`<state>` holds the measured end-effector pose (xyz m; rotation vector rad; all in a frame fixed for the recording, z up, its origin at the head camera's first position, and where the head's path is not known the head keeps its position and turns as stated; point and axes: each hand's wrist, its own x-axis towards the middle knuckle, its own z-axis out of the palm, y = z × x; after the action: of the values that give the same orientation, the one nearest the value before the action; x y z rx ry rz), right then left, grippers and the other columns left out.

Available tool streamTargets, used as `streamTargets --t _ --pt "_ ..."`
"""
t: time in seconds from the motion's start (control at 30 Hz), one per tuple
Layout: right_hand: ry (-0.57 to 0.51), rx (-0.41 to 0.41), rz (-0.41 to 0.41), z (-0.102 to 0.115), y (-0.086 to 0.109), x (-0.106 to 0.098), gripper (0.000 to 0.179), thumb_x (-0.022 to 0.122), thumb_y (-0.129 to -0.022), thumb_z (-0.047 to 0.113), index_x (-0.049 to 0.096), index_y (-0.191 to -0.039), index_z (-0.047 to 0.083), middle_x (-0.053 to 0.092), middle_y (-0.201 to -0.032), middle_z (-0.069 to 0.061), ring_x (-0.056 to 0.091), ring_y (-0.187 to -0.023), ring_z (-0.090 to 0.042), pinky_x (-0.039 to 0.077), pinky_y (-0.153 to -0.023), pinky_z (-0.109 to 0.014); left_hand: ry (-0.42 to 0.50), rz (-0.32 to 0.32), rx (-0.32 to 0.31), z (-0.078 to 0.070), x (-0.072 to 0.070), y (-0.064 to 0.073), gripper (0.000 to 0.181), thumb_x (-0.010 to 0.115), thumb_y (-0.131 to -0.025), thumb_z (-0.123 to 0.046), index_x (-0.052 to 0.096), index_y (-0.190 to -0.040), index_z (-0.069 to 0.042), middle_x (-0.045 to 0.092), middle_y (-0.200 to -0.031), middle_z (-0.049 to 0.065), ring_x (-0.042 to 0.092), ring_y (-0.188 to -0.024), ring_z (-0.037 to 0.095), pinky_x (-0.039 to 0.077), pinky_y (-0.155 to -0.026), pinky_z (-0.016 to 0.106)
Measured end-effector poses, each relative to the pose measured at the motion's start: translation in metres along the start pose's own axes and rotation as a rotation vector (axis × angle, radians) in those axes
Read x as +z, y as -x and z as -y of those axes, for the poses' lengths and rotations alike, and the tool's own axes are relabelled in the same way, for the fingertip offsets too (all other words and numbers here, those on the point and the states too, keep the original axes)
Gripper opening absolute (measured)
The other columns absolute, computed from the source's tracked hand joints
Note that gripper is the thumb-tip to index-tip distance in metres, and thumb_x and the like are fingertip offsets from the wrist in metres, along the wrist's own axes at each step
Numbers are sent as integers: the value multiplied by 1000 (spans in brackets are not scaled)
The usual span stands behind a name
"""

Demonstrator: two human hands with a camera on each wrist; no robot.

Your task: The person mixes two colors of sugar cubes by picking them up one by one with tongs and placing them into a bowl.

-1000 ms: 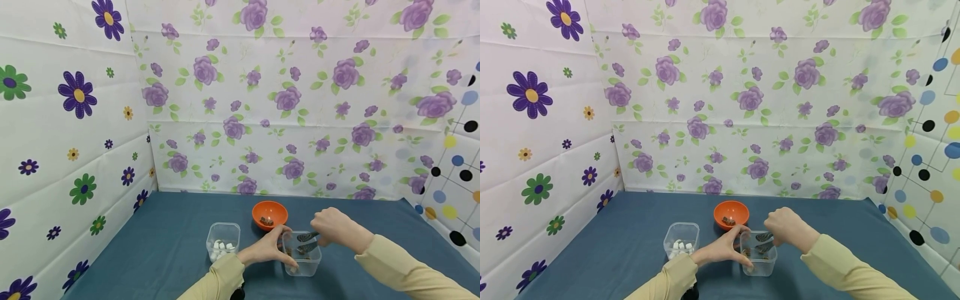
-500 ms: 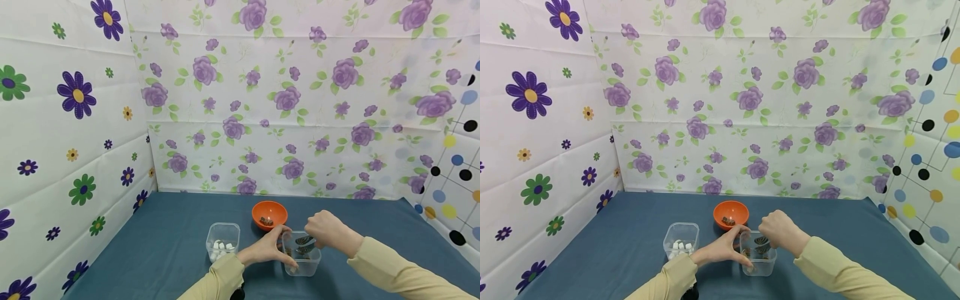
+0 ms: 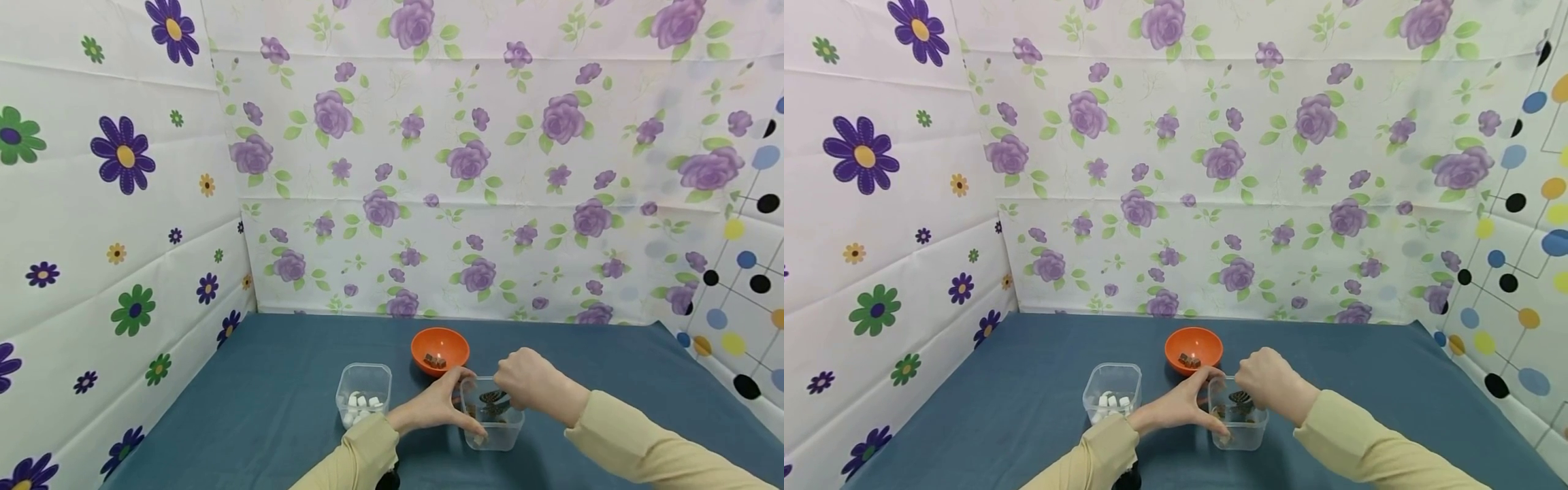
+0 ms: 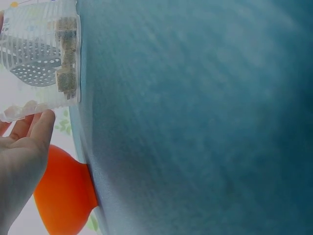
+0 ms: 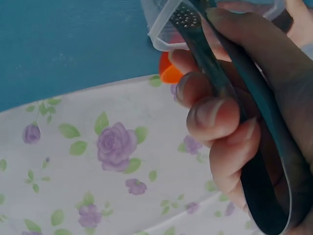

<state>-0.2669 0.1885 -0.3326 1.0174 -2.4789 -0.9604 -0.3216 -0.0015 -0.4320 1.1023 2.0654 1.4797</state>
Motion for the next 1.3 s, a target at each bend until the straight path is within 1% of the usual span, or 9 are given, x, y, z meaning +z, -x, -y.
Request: streamTargets --t 0.1,0.2,0.33,0.47,0.7,0.83,1.0,1.17,1.3 --pt "-24 8 -33 -3 1 0 39 79 -63 24 44 -49 15 31 -47 3 31 -39 -9 28 -40 -23 -4 0 -6 0 0 -1 64 72 -79 -16 34 -130 -17 38 -128 -3 40 -116 15 39 -87 26" --pt "-34 1 -48 -6 1 0 39 79 -63 24 44 -49 15 30 -47 3 29 -39 -9 26 -40 -23 -4 2 -6 0 -1 -1 66 72 -79 -18 34 -132 -14 37 -131 1 40 -116 15 39 -87 26" --pt "-36 -3 -53 -8 1 2 38 79 -63 26 46 -49 15 31 -47 3 30 -39 -9 27 -40 -23 0 0 -6 -1 -1 -1 67 73 -78 -22 34 -132 -14 35 -134 6 40 -117 16 39 -88 27" --pt "-55 -10 -60 -10 0 5 39 81 -62 28 47 -50 15 32 -48 3 31 -39 -8 28 -40 -23 3 -5 -12 0 -1 -1 65 73 -78 -22 34 -130 -18 35 -133 1 40 -117 16 39 -87 26" --pt "-121 -22 -70 -13 1 6 40 81 -61 29 45 -50 15 30 -46 4 31 -39 -8 25 -40 -24 2 -3 -11 0 -1 -1 64 72 -79 -18 34 -130 -19 36 -131 -3 40 -116 13 39 -87 26" --pt "-158 -25 -45 -12 1 9 39 80 -62 25 44 -50 16 30 -46 5 28 -39 -7 23 -41 -24 6 2 -6 -1 -1 -1 64 72 -79 -18 34 -130 -18 37 -127 -7 40 -116 13 39 -87 26" --pt "-178 -36 -47 -11 2 12 39 79 -63 21 43 -49 16 29 -46 5 23 -40 -7 21 -42 -24 2 8 -9 -2 -1 0 63 72 -79 -17 34 -130 -18 38 -126 -8 40 -116 15 39 -87 26" --pt "-192 -30 -68 -14 4 11 38 78 -63 17 43 -50 16 28 -47 4 24 -40 -7 21 -43 -25 -2 3 -9 -1 -1 -1 62 72 -79 -17 34 -129 -19 39 -125 -8 40 -116 16 40 -87 26" --pt "-245 -26 -57 -18 6 9 37 78 -65 18 44 -50 17 31 -48 5 27 -41 -8 24 -42 -24 0 0 -13 0 -1 -1 63 72 -79 -16 35 -130 -17 38 -126 -7 40 -115 14 39 -87 26"
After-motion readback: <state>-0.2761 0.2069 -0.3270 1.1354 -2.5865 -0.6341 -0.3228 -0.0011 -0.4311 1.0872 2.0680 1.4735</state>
